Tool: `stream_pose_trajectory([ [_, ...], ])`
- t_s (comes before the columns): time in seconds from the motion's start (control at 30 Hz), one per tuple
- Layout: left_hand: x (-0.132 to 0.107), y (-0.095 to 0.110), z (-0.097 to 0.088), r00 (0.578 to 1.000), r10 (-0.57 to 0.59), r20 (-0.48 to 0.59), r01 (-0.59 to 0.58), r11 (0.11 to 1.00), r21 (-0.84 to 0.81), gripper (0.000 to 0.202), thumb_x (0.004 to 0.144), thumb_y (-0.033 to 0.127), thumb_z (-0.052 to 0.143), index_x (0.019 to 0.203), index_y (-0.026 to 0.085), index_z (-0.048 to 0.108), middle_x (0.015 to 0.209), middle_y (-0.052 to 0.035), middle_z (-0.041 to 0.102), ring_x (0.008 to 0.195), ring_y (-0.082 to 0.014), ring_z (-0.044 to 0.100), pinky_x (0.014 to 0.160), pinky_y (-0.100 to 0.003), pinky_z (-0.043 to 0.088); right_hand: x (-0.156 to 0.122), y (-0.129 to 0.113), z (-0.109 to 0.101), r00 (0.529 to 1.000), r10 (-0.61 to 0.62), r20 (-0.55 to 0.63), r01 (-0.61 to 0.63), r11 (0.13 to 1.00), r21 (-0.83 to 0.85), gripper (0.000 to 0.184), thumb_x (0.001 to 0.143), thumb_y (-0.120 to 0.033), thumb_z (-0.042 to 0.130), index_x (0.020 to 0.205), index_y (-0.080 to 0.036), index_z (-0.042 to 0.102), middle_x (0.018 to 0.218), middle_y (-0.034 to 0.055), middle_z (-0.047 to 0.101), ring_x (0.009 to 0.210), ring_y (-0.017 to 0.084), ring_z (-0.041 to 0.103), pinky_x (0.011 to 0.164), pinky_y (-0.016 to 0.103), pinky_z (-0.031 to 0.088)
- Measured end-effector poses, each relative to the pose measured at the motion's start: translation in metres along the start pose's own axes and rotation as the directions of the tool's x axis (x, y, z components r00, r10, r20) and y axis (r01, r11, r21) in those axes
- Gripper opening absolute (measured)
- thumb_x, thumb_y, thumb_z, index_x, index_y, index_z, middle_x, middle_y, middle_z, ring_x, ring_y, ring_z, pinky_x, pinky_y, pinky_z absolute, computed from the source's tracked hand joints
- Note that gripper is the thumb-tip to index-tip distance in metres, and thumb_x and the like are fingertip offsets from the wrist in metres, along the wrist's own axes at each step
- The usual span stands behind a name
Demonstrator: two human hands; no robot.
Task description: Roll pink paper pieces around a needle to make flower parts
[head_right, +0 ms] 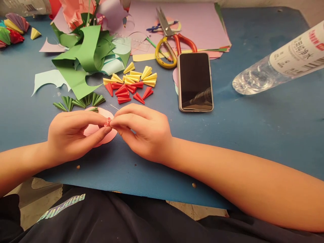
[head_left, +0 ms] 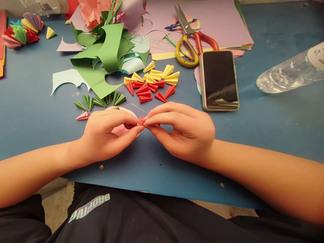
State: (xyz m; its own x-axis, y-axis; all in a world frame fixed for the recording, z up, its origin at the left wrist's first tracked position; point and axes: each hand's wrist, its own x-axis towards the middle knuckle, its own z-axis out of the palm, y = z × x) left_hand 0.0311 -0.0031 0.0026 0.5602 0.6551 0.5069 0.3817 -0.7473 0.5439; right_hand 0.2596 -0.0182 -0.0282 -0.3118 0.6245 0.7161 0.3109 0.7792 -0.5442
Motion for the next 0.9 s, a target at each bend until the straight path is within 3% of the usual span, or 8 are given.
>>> stream_pose_trajectory([
  [0.23, 0.0, 0.0002, 0.0004, 1.0, 0.003, -0.007, -0.003, 1.0, -0.011, 0.01, 0.095, 0.019, 0.076, 0.095, 0.029, 0.076, 0.085, 0.0015, 0.085, 0.072, -0.0138, 0.079, 0.071, -0.025, 0.066, 0.0004, -0.0004, -0.0007, 0.999, -0.051, 0.002, 0.051, 0.999, -0.007, 0.022, 0.093, -0.006, 0.074, 0.105, -0.024, 0.079, 0.102, 0.0066, 0.083, 0.091, 0.017, 0.081, 0.085, 0.029, 0.068],
  [0.4, -0.0002, 0.0003, -0.0008, 1.0, 0.021, 0.021, -0.021, 1.0, -0.017, 0.009, 0.095, 0.016, 0.075, 0.096, 0.025, 0.077, 0.086, 0.0003, 0.085, 0.075, -0.0131, 0.08, 0.073, -0.022, 0.064, 0.0013, -0.0017, 0.0011, 1.0, 0.031, -0.003, -0.031, 0.998, 0.058, 0.021, 0.093, -0.009, 0.074, 0.106, -0.025, 0.078, 0.094, 0.0034, 0.082, 0.076, 0.015, 0.076, 0.074, 0.029, 0.067],
  [0.63, -0.0019, -0.0003, -0.0009, 0.999, 0.025, 0.035, -0.024, 1.0, -0.01, 0.005, 0.096, 0.014, 0.076, 0.097, 0.019, 0.077, 0.086, -0.0015, 0.084, 0.079, -0.0108, 0.079, 0.076, -0.017, 0.06, 0.0027, 0.0009, -0.0022, 0.999, -0.02, 0.027, 0.02, 1.0, 0.007, 0.019, 0.095, -0.01, 0.077, 0.105, -0.026, 0.08, 0.097, 0.0044, 0.082, 0.085, 0.017, 0.079, 0.08, 0.03, 0.068],
  [0.9, -0.0013, -0.0012, -0.002, 0.998, 0.043, 0.051, -0.042, 0.999, -0.015, 0.006, 0.098, 0.014, 0.074, 0.099, 0.02, 0.077, 0.083, 0.0001, 0.083, 0.075, -0.0099, 0.077, 0.073, -0.018, 0.059, 0.0022, 0.0057, -0.0024, 0.999, -0.034, 0.043, 0.033, 0.999, 0.028, 0.024, 0.094, -0.01, 0.08, 0.109, -0.029, 0.08, 0.095, 0.0023, 0.078, 0.085, 0.015, 0.077, 0.08, 0.029, 0.067],
])
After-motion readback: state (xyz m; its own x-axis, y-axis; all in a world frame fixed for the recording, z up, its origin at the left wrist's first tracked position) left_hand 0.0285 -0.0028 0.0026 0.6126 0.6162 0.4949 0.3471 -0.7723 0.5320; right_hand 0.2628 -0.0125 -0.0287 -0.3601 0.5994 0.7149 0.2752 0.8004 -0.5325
